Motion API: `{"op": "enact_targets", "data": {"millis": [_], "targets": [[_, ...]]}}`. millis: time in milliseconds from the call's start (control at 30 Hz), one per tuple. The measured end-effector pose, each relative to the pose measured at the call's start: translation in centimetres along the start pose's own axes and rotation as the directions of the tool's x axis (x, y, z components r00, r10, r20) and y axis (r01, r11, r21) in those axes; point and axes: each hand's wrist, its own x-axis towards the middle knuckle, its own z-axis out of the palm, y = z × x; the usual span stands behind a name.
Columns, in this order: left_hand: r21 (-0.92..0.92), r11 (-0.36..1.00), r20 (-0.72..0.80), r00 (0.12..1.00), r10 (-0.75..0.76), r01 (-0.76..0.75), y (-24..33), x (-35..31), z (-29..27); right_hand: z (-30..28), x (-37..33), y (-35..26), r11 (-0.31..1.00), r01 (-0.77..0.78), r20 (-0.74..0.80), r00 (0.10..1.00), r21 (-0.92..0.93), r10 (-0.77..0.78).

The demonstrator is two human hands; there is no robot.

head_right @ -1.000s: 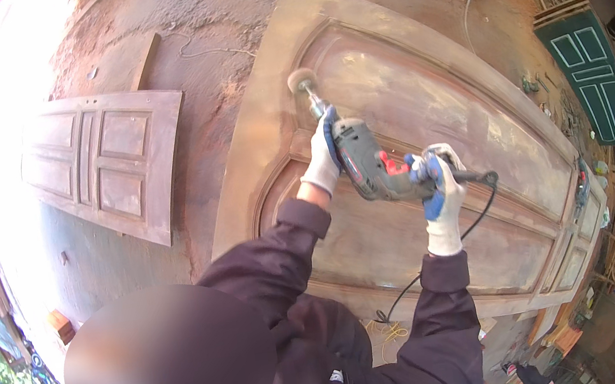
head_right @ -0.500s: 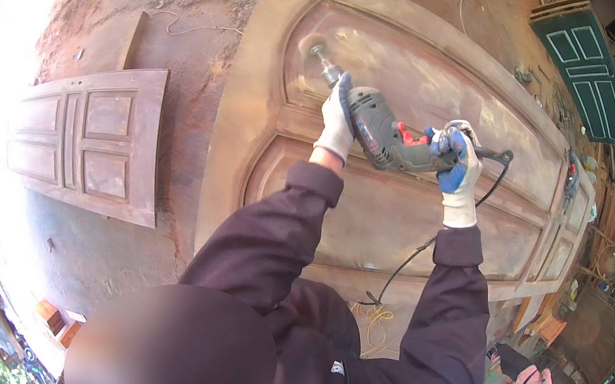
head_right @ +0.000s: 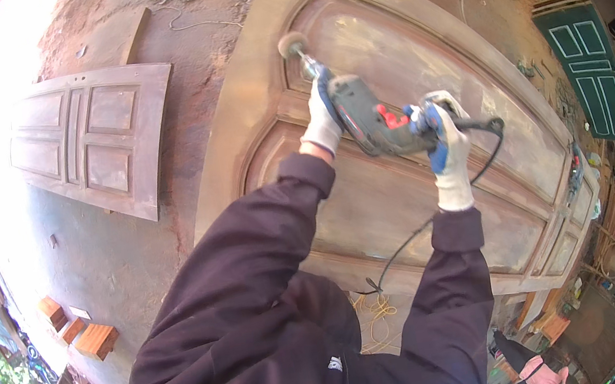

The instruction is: The person uses a power sander to smooth the surface of a large wooden door lying flat on the floor. They move the sander across the panels and edges, focusing on different sections throughout the clip.

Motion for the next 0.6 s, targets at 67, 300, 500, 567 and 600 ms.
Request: {"op": "enact_targets", "data": {"millis": [67, 300, 500, 567, 600], "targets": [[-0.15, 0.984, 0.0, 0.996, -0.093, 0.092, -1.5, -1.9, -1.7, -0.1, -1.3, -1.0, 0.998, -0.041, 0.052, 0.998, -0.051, 0.044], [-0.069, 0.994, -0.014, 0.996, -0.084, 0.083, -2.2, -2.8, -0.7, -1.6, -2.1, -1.0, 0.999, -0.022, 0.034, 0.999, -0.04, 0.023], [0.002, 0.989, 0.028, 0.989, -0.145, 0.145, 0.0, -0.9, -3.5, 1.3, -4.1, 0.7, 0.999, 0.0, -0.05, 0.999, -0.052, -0.002], [-0.005, 0.988, -0.007, 0.988, -0.155, 0.155, -1.0, -3.5, -5.0, 0.5, -7.1, 1.3, 1.0, -0.002, -0.071, 0.998, -0.022, 0.0], [-0.007, 0.988, -0.035, 0.988, -0.151, 0.151, -1.8, -5.4, -5.8, -0.5, -8.7, 1.7, 1.0, 0.015, -0.08, 0.997, 0.025, -0.013]]}}
